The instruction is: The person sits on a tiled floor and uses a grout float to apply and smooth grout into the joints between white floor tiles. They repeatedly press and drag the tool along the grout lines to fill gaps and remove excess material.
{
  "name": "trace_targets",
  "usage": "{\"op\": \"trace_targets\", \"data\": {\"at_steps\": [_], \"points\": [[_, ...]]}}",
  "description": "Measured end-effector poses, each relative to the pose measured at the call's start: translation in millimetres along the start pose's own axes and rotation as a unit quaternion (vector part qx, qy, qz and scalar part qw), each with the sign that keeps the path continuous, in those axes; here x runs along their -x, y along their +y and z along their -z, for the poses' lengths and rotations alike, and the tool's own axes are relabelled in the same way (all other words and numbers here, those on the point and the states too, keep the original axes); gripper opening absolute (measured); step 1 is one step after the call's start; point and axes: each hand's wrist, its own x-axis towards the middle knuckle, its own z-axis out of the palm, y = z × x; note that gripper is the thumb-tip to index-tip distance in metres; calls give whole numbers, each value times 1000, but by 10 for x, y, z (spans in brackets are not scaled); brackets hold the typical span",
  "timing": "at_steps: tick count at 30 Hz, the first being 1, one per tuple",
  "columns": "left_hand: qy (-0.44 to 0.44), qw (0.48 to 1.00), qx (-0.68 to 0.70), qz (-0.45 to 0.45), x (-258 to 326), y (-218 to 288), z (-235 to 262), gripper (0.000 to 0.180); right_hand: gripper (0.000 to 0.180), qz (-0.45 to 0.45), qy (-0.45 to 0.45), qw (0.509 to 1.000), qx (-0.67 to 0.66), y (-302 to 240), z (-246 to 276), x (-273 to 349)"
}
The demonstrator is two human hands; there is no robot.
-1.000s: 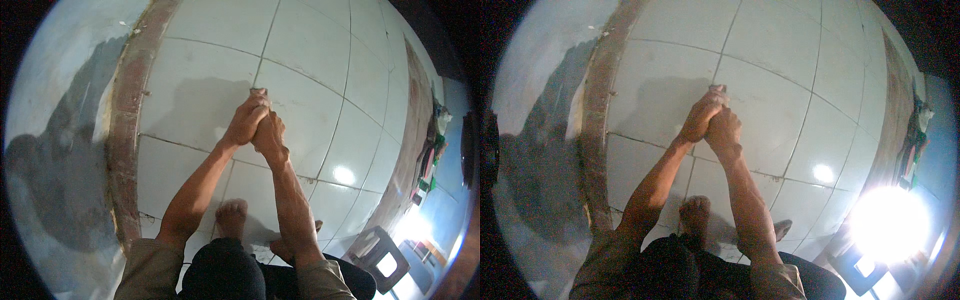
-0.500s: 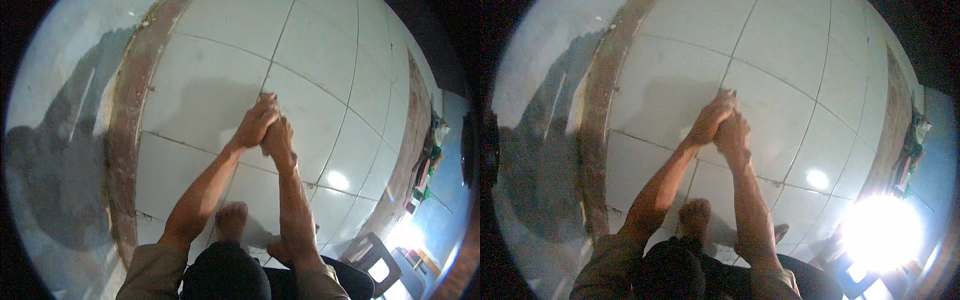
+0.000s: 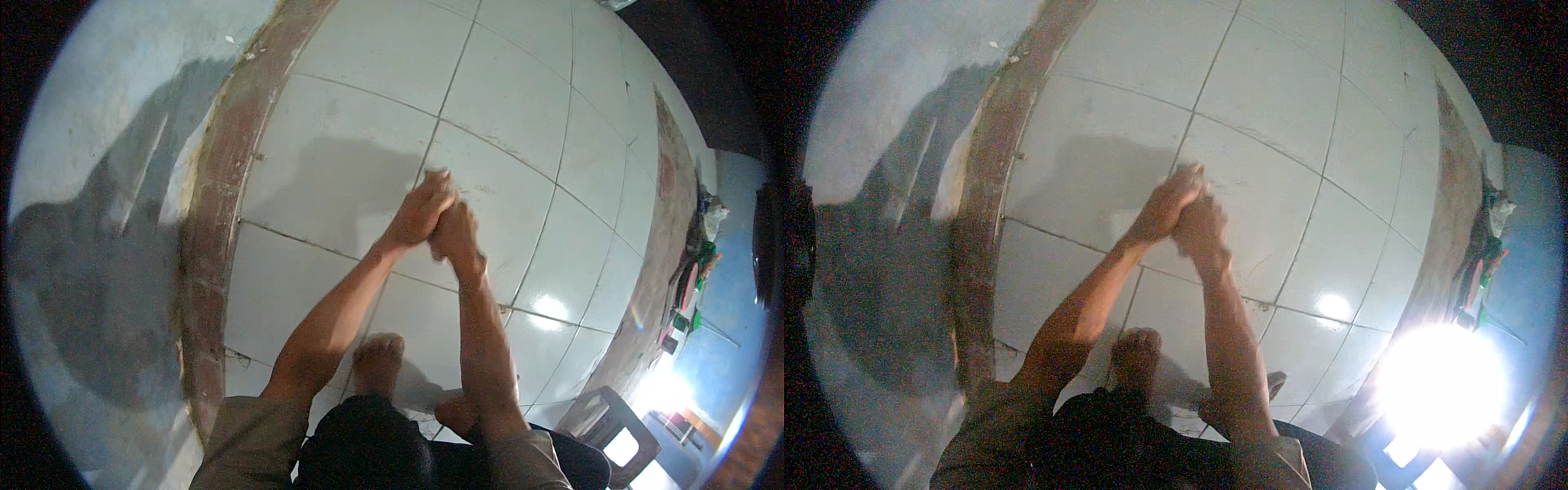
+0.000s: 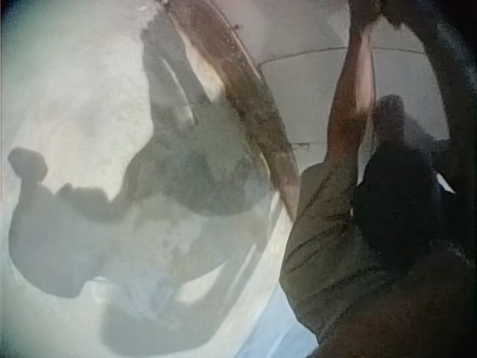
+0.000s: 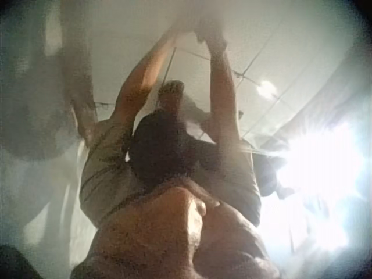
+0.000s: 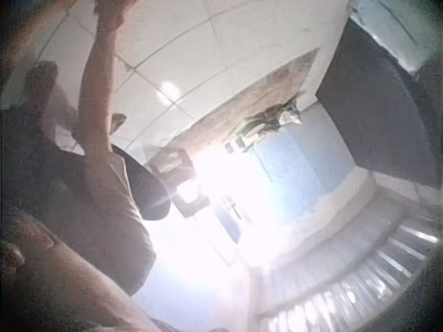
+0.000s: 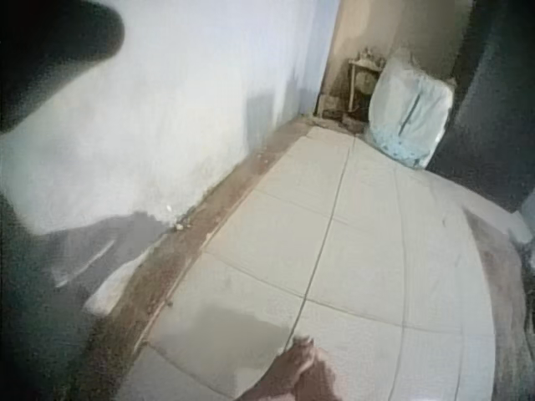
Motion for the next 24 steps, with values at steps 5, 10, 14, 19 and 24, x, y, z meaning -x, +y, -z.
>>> {"op": "trace_targets", "data": {"at_steps": [5,10,14,19,24], "points": [[-8,988,-68,-142,958,-83,-290,17,44,15,68,983,-170,80,-936,772],[-59,994,-58,-70,1388,419,-449,34,47,-2,146,919,-365,315,-1566,1276],[125,991,-46,-23,1167,614,-221,37,66,-95,158,887,-424,99,-774,1329],[0,978,99,184,830,587,-31,43,72,-36,192,898,-395,244,-835,1447],[-69,979,19,191,881,317,-97,28,67,42,192,921,-336,348,-1036,1499]]}}
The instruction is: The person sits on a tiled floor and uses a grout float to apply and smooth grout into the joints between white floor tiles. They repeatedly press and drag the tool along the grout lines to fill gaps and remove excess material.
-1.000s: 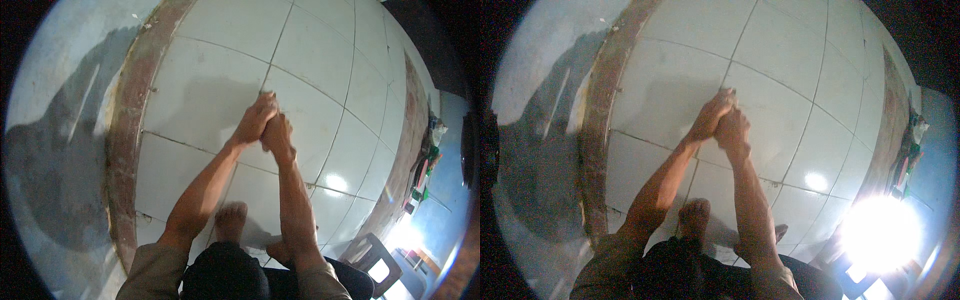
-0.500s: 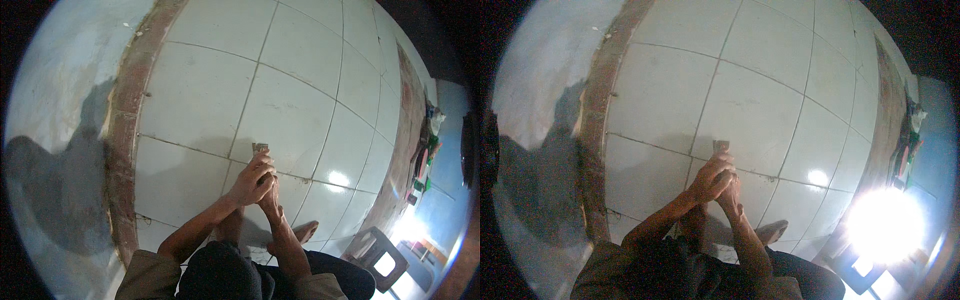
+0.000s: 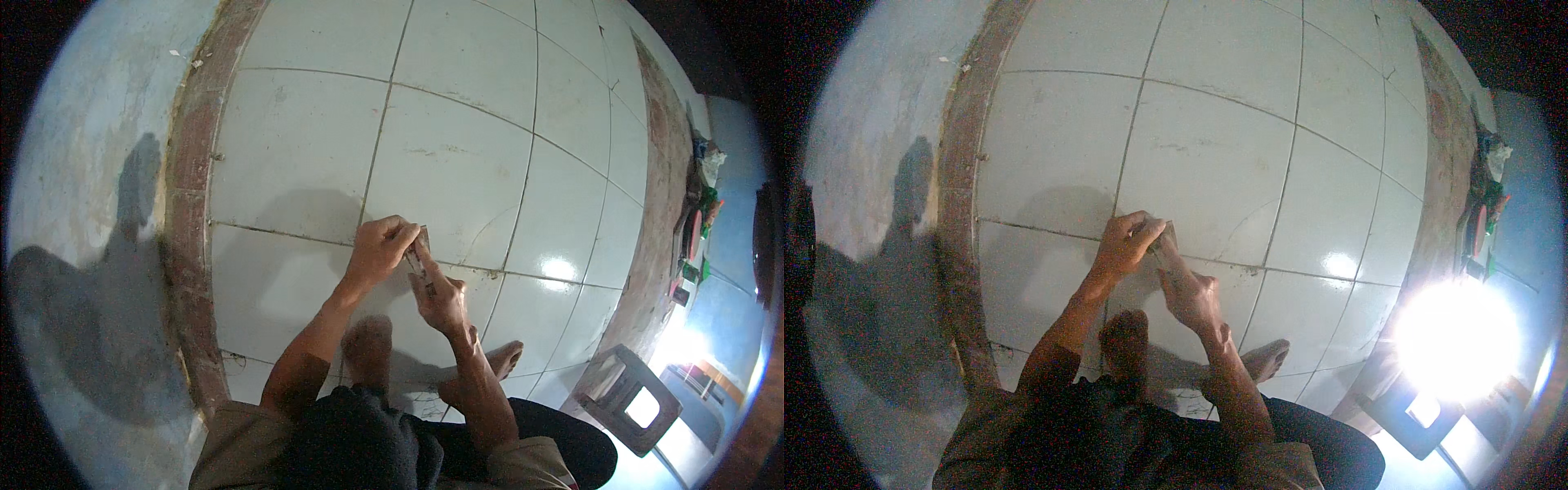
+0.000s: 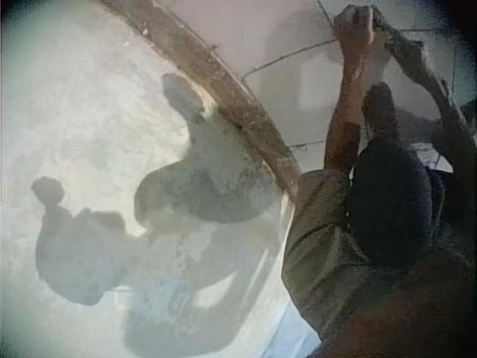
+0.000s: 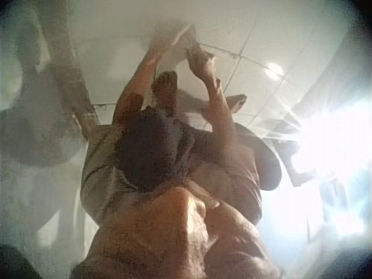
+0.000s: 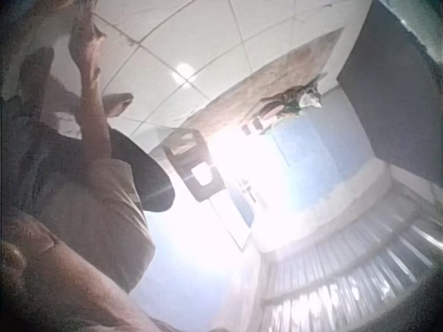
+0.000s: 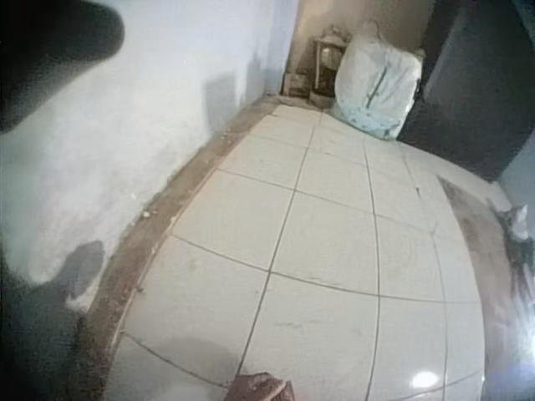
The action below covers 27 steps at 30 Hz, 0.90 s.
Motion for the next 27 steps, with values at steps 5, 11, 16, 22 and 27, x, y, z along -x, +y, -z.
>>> {"op": "trace_targets", "data": {"at_steps": [5,11,16,22,27], "points": [[66,993,51,81,99,-72,-92,32,63,-107,133,983,-61,368,126,-17],[48,945,-233,-226,546,-308,-732,26,59,-290,62,945,-138,160,559,-382],[-28,963,-268,-27,488,-131,-594,50,61,-127,-8,991,36,112,316,-473],[81,893,-371,-241,229,-16,-249,62,61,-132,-49,988,67,-232,139,-846],[64,873,-409,-259,-299,72,-34,75,59,-18,24,996,82,-186,152,-1522]]}}
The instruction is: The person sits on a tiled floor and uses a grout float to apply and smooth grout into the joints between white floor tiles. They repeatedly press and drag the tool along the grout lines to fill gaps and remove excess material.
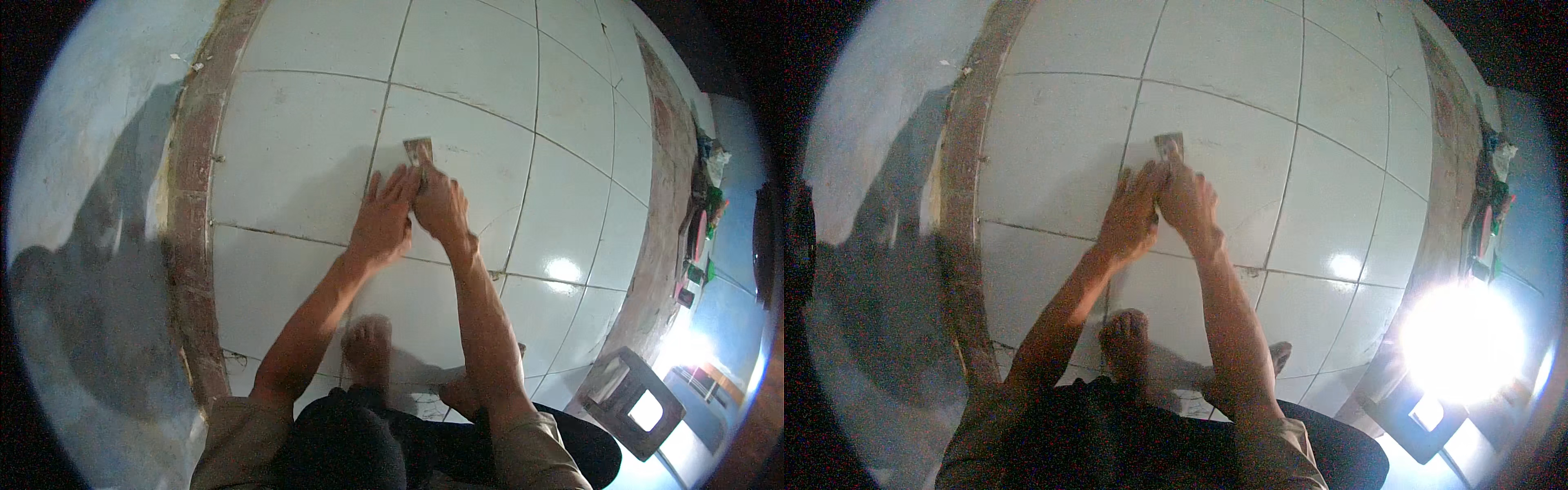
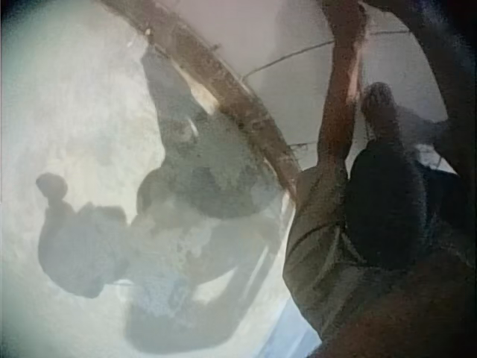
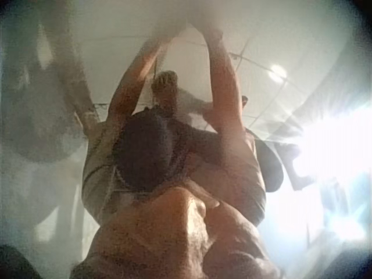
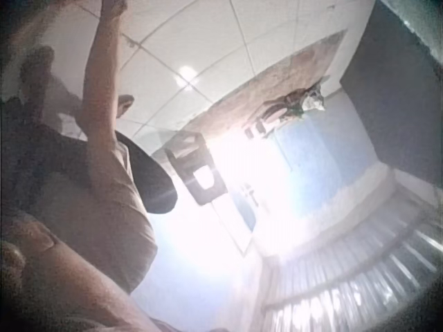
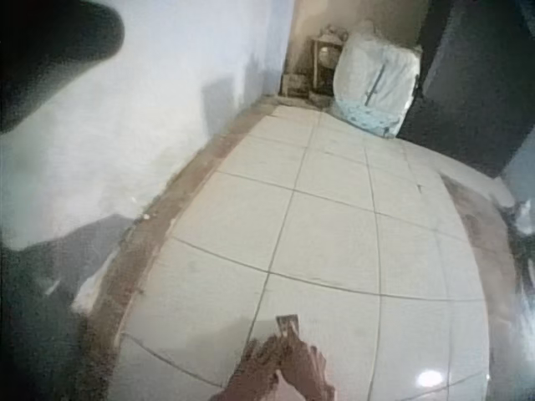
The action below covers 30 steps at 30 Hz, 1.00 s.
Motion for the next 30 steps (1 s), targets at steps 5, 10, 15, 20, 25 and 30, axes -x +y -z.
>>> {"op": "trace_targets", "data": {"at_steps": [5,10,15,20,25,30], "points": [[-68,997,-22,28,155,131,119,82,61,-8,-24,999,-27,66,-120,291],[-135,989,7,63,666,301,131,98,67,-60,-80,995,-20,20,-339,792],[-130,991,21,14,86,-108,496,107,62,-39,-70,997,0,-284,-111,2],[-120,993,13,3,-235,-278,571,117,69,-10,-54,998,-34,-252,-150,-345],[-131,991,-35,13,259,-173,379,117,77,-9,-89,996,20,-221,-342,163],[-117,990,-73,6,-52,-325,534,107,80,29,-71,996,54,-304,-318,-151]]}}
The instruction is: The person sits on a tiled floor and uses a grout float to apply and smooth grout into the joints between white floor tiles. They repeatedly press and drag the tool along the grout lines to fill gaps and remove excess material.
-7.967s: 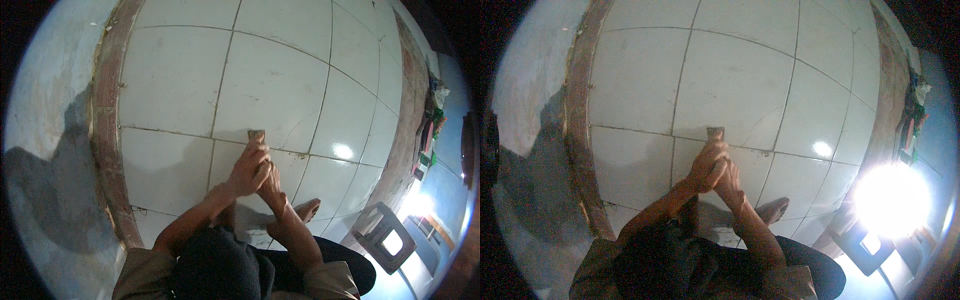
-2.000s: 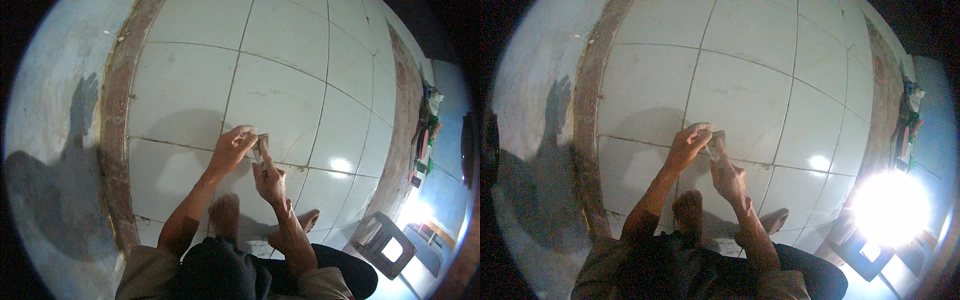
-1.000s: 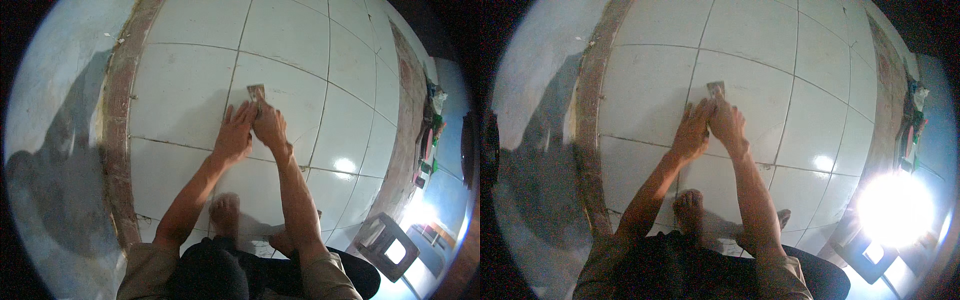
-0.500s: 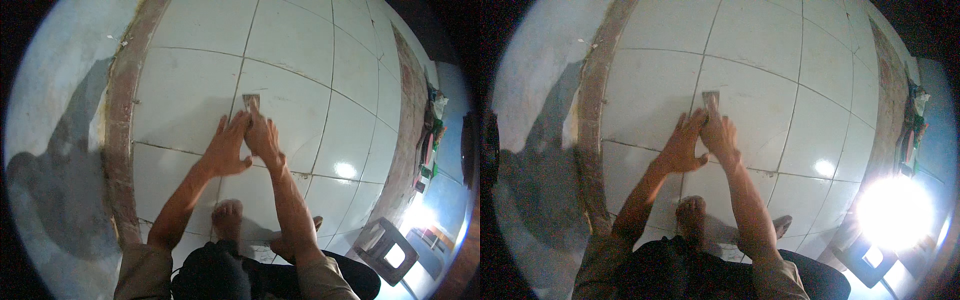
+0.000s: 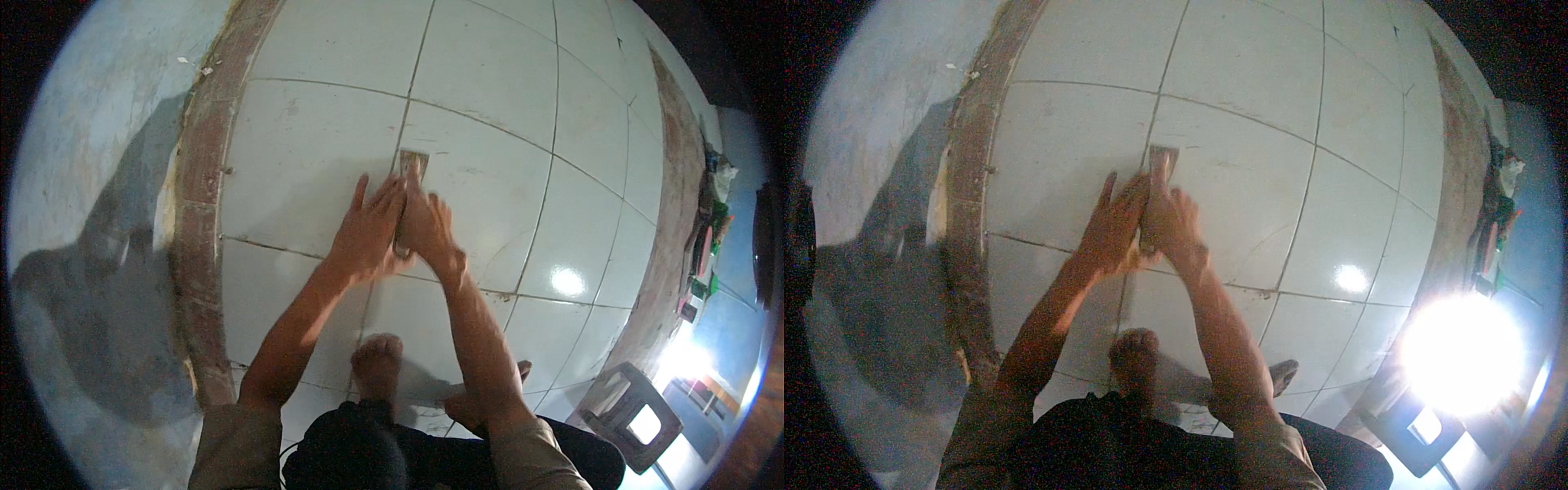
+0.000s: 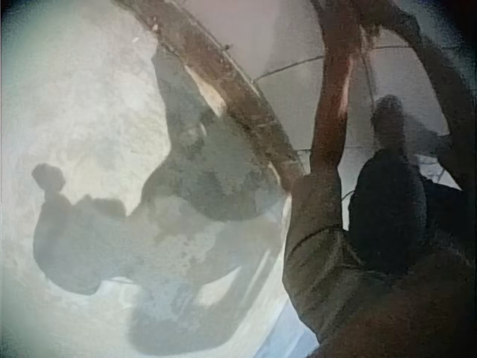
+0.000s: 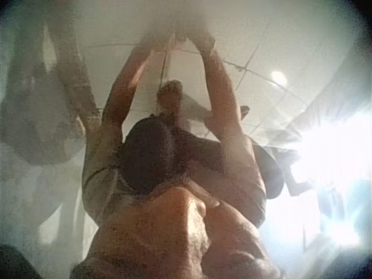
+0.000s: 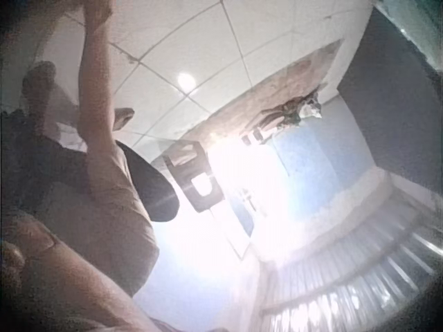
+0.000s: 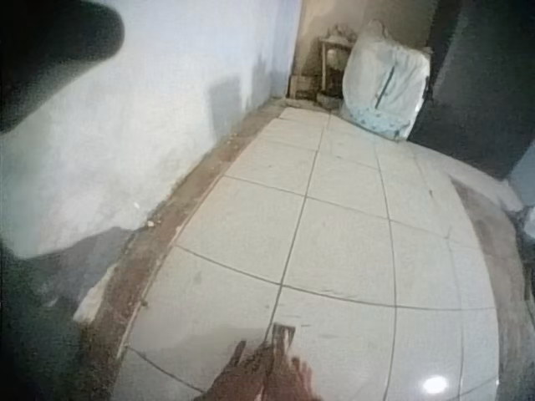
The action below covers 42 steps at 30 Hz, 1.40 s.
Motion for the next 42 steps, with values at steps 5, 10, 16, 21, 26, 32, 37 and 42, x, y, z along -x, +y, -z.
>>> {"op": "trace_targets", "data": {"at_steps": [5,10,16,21,26,32,37,42], "points": [[75,996,31,-27,-624,-309,190,104,78,51,35,998,14,178,140,-754],[38,996,75,-35,-314,-160,133,96,75,36,1,999,-7,137,30,-313],[118,988,71,-73,-421,-299,160,86,72,21,27,999,-10,150,-40,-527],[67,990,107,-68,-851,-387,407,79,34,138,66,981,118,128,317,-967],[21,996,71,-53,-64,87,188,92,87,27,-13,996,-79,252,-149,87],[32,997,60,-47,12,159,50,100,87,-18,-9,995,-94,234,-90,224],[39,990,114,-68,-806,-151,237,91,70,20,56,997,-43,463,195,-734],[43,996,60,-53,-172,120,-16,97,75,-39,-45,998,-28,417,-89,-30]]}}
